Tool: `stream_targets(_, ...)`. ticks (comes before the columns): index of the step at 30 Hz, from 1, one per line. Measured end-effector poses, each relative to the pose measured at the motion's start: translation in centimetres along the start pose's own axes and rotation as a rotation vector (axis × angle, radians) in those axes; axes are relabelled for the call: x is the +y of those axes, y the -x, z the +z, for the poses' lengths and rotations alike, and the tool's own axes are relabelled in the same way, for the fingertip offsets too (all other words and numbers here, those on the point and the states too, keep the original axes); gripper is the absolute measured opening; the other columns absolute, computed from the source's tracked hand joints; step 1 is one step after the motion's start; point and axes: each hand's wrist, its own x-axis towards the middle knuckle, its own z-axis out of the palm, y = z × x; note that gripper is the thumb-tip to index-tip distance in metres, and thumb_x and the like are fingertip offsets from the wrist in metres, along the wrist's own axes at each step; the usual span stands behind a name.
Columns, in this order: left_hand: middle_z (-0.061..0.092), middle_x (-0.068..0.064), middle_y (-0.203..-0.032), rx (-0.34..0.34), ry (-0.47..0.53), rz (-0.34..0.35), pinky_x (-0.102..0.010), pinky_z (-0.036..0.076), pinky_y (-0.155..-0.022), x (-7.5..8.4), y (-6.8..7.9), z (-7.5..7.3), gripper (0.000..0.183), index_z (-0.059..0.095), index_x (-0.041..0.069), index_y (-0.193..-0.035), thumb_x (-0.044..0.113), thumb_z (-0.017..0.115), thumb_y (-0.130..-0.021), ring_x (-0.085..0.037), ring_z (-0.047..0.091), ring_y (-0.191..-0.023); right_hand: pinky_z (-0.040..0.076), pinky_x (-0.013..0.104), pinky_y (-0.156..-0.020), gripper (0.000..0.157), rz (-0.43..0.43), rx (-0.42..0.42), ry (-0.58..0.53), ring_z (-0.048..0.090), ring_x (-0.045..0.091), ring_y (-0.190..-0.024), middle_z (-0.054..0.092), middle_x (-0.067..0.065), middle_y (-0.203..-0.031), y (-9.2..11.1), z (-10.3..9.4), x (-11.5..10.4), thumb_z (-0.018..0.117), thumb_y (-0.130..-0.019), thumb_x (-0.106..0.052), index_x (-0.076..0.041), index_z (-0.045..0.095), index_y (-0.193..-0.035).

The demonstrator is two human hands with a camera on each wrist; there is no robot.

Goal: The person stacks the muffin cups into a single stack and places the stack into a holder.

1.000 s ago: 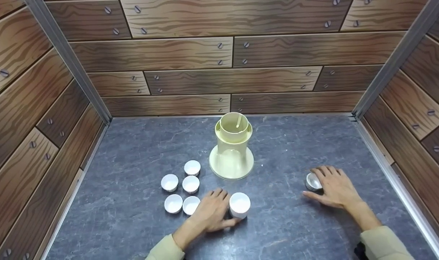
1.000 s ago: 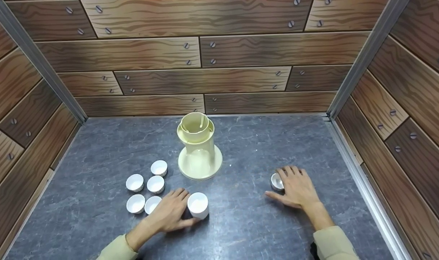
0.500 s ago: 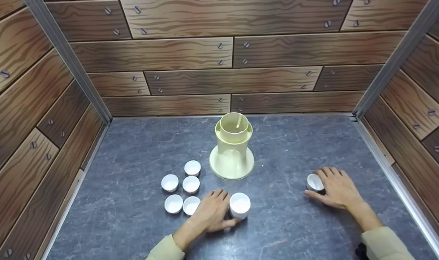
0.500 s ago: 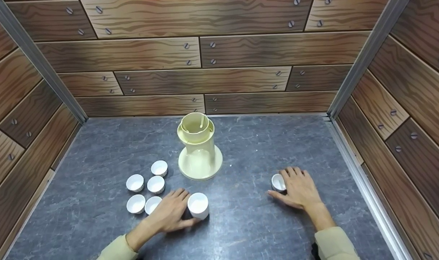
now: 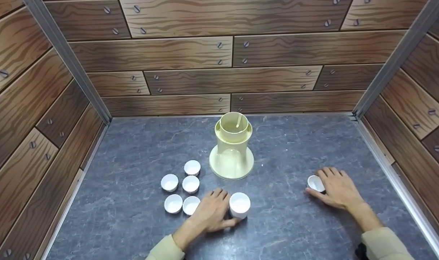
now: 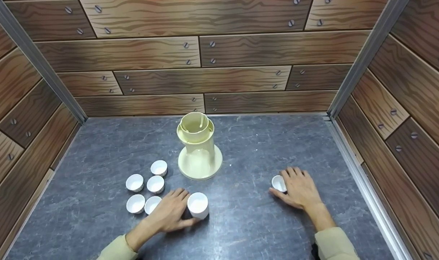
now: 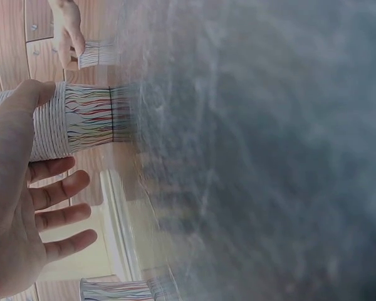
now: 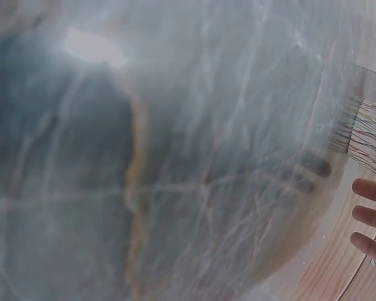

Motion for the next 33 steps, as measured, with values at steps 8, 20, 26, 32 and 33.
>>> stream_targets(8, 0.070, -0.003, -0.116, -0.010, 0.005, -0.003, -0.039, 0.055, -0.097, 0.0, 0.0, -0.2, 0.071, 0.063, 0.013, -0.126, 0.076, 0.055, -0.093, -0.021, 0.064, -0.113, 0.049, 0.063, -0.096, 0.075, -0.002, 0.010, 0.002, 0.062, 0.044, -0.119, 0.067, 0.022, -0.126, -0.2, -0.1, -0.3, 0.064, -0.090, -0.072, -0.006, 0.067, -0.126)
stream_targets(20, 0.070, -0.003, -0.113, 0.022, -0.013, -0.001, -0.038, 0.056, -0.095, 0.1, 0.0, 0.0, 0.072, 0.064, 0.013, -0.125, 0.076, 0.055, -0.093, -0.021, 0.066, -0.112, 0.049, 0.062, -0.096, 0.071, -0.011, 0.035, -0.025, 0.063, 0.043, -0.115, 0.068, 0.020, -0.122, -0.5, -0.2, -1.2, 0.066, -0.089, -0.072, -0.009, 0.068, -0.123)
stream_targets(26, 0.070, -0.003, -0.112, 0.035, -0.016, 0.001, -0.038, 0.055, -0.093, 0.1, 0.0, 0.0, 0.071, 0.065, 0.013, -0.124, 0.076, 0.056, -0.092, -0.021, 0.066, -0.110, 0.050, 0.062, -0.095, 0.070, -0.024, 0.043, -0.025, 0.063, 0.043, -0.115, 0.068, 0.020, -0.123, -0.6, -0.3, -1.8, 0.066, -0.090, -0.071, -0.009, 0.068, -0.124)
stream_targets(32, 0.070, -0.002, -0.110, 0.046, -0.034, 0.008, -0.037, 0.055, -0.091, 0.1, 0.0, 0.1, 0.070, 0.065, 0.013, -0.122, 0.076, 0.056, -0.092, -0.020, 0.065, -0.108, 0.049, 0.063, -0.096, 0.071, -0.030, 0.051, -0.033, 0.062, 0.043, -0.118, 0.068, 0.020, -0.125, -0.7, -0.5, -2.3, 0.066, -0.090, -0.071, -0.009, 0.068, -0.125)
stream_targets(33, 0.070, -0.002, -0.111, 0.043, -0.034, 0.006, -0.037, 0.055, -0.091, 0.1, 0.0, 0.0, 0.070, 0.065, 0.013, -0.122, 0.076, 0.056, -0.092, -0.020, 0.065, -0.109, 0.049, 0.063, -0.097, 0.071, -0.031, 0.053, -0.037, 0.062, 0.044, -0.118, 0.068, 0.020, -0.126, -0.7, -0.5, -2.4, 0.066, -0.090, -0.071, -0.009, 0.068, -0.124)
